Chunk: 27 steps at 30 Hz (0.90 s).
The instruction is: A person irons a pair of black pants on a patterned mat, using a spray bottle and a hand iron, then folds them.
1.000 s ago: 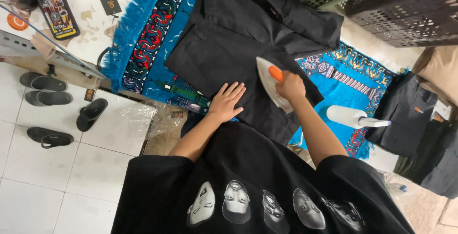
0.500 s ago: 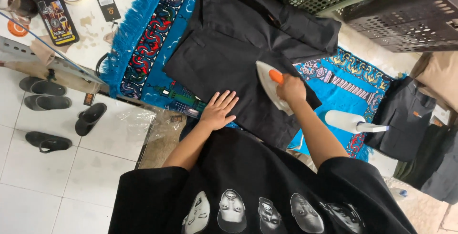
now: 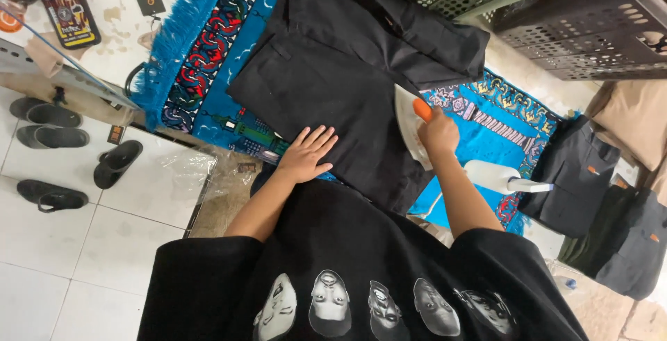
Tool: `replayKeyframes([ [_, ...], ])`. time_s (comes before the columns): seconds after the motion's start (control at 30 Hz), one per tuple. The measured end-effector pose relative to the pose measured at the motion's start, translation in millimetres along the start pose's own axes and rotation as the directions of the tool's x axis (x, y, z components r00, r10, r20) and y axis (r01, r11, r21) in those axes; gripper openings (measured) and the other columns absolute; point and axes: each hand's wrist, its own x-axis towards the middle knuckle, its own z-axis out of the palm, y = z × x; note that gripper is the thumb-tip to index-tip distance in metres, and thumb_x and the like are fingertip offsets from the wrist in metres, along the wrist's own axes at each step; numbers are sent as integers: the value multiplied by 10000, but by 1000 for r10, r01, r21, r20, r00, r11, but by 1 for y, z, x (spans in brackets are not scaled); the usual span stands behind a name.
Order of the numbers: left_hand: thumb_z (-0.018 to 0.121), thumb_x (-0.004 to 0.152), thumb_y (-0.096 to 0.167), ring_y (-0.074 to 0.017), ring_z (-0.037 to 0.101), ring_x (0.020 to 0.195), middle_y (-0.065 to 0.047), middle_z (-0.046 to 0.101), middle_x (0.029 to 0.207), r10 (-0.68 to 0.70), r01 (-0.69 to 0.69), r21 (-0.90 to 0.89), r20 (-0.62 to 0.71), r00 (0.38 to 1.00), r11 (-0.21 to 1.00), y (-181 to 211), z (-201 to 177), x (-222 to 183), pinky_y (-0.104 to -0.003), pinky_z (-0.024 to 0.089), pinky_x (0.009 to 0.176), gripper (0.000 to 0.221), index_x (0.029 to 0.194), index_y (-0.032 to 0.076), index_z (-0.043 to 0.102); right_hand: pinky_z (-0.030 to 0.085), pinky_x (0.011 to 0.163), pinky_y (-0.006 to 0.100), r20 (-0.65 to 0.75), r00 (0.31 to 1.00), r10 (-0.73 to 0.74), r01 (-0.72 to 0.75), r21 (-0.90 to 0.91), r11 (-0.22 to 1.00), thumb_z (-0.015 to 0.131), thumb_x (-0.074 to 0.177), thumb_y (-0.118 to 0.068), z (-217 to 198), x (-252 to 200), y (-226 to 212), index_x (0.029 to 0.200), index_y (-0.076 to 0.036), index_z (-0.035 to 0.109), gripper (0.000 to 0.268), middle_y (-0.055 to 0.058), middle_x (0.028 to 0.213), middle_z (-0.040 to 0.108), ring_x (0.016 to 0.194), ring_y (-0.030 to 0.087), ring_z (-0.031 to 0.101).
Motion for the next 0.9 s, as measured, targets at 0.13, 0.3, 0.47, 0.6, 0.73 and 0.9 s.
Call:
replayKeyframes([
  [0.13,427,1011,579,-166,46,1595,43,81,1739,14,-14,10,-85,996,1000,-4,2,-12,-426,-35,1301,769,1662,285,142,612,811,510,24,998,64,-63,-31,998,621,837,-265,14,-8,44,1177,-120,681,374,203,956,755,921,429,754],
  [0.3,503,959,640,-191,186,1575,-16,207,1717,-33,12,-75,-290,956,997,-13,7,-25,-420,102,1299,857,1645,194,248,575,904,564,123,981,-150,134,133,982,686,756,-379,17,3,38,1243,-192,733,524,204,1047,762,1044,444,718],
  [0.47,430,1039,540,-202,163,1579,-7,177,1724,-164,138,-98,-353,921,986,-22,5,-36,-429,107,1296,733,1652,192,229,616,840,478,213,881,-422,453,-125,883,666,744,-398,1,-60,5,1224,-226,727,513,140,926,794,906,374,773],
  [0.6,431,1025,562,-194,110,1592,0,132,1735,-210,200,-65,-326,922,978,-28,11,-40,-415,73,1309,766,1659,196,202,625,773,463,68,956,-284,292,-185,938,656,813,-411,23,-39,-4,1158,-222,715,398,111,843,772,828,351,774],
  [0.73,520,996,531,-211,132,1588,-17,147,1732,-230,222,-64,-341,912,973,-25,4,-43,-429,113,1303,809,1653,172,214,612,774,507,25,983,-181,181,5,983,705,778,-440,20,-9,-21,1113,-204,734,411,140,882,759,879,397,756],
  [0.9,542,988,481,-173,293,1530,44,342,1659,-242,208,-125,-405,882,970,-38,13,-34,-410,273,1238,619,1534,205,445,582,834,535,107,920,-376,364,119,924,707,749,-467,-11,-12,-40,1119,-168,737,476,181,929,759,936,433,732],
])
